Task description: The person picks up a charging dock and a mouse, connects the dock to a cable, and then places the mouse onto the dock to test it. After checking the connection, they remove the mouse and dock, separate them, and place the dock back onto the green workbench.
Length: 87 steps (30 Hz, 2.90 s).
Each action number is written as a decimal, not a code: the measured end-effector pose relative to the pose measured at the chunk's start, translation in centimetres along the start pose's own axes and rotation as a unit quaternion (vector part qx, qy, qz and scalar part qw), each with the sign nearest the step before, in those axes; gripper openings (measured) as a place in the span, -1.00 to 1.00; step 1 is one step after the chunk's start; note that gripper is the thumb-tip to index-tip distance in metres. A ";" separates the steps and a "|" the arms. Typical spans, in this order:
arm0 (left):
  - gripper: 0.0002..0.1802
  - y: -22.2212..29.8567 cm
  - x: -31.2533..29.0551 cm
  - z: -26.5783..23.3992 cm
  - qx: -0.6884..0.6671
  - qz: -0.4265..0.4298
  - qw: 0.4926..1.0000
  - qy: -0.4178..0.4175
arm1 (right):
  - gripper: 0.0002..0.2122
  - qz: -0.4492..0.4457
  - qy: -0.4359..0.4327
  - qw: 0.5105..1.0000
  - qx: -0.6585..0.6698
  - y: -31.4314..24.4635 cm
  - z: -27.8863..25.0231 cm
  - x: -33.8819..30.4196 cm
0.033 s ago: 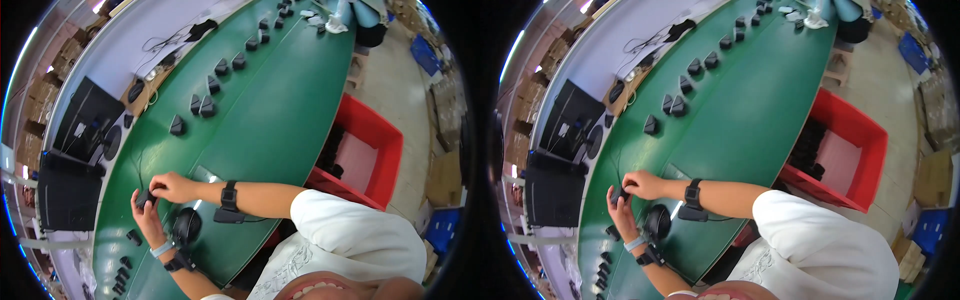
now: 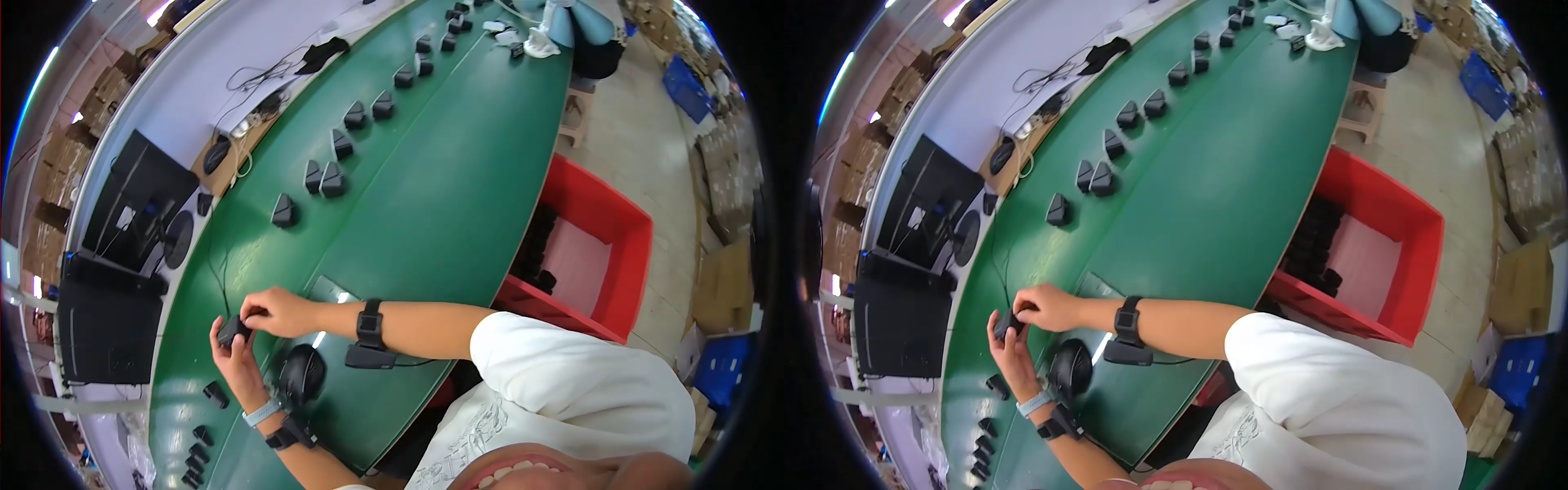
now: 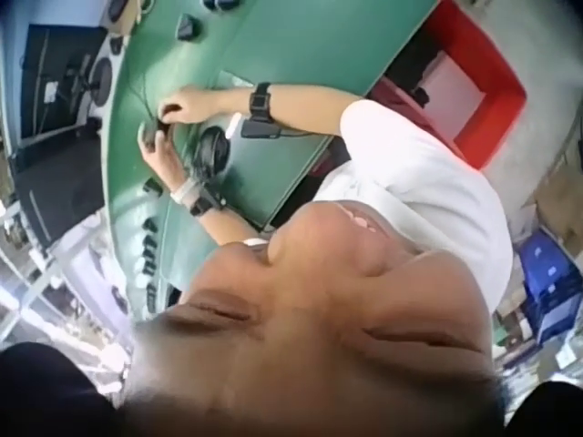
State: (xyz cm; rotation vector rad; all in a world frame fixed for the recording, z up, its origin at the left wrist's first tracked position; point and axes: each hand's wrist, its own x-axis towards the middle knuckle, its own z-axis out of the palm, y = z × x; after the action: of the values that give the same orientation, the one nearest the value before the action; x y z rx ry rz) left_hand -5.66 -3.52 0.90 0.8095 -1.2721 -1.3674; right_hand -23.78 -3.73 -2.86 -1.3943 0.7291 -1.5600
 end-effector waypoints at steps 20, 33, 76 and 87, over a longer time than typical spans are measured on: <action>-0.50 -2.5 -0.3 -1.3 -0.026 -0.001 1.000 -0.015 | -0.89 0.060 -0.039 0.997 -0.029 -0.5 -1.1 -0.2; -0.56 -2.3 -0.3 -0.7 0.061 0.021 0.998 0.011 | -0.85 0.069 -0.049 0.995 -0.048 -0.2 -1.1 0.0; -0.74 -1.1 0.5 -0.2 -0.316 0.025 0.938 0.143 | -0.44 0.132 -0.113 0.967 0.185 -1.7 -2.6 0.0; -0.70 -1.2 0.4 -0.1 0.025 0.052 0.997 0.059 | -0.40 0.110 0.002 0.987 0.119 -2.0 -1.3 1.2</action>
State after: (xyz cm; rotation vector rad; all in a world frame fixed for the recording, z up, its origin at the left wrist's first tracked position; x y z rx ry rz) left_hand -5.96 -4.12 -0.23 0.8339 -1.2426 -1.1917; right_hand -25.47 -4.15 -0.82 -1.0964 0.6520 -1.4254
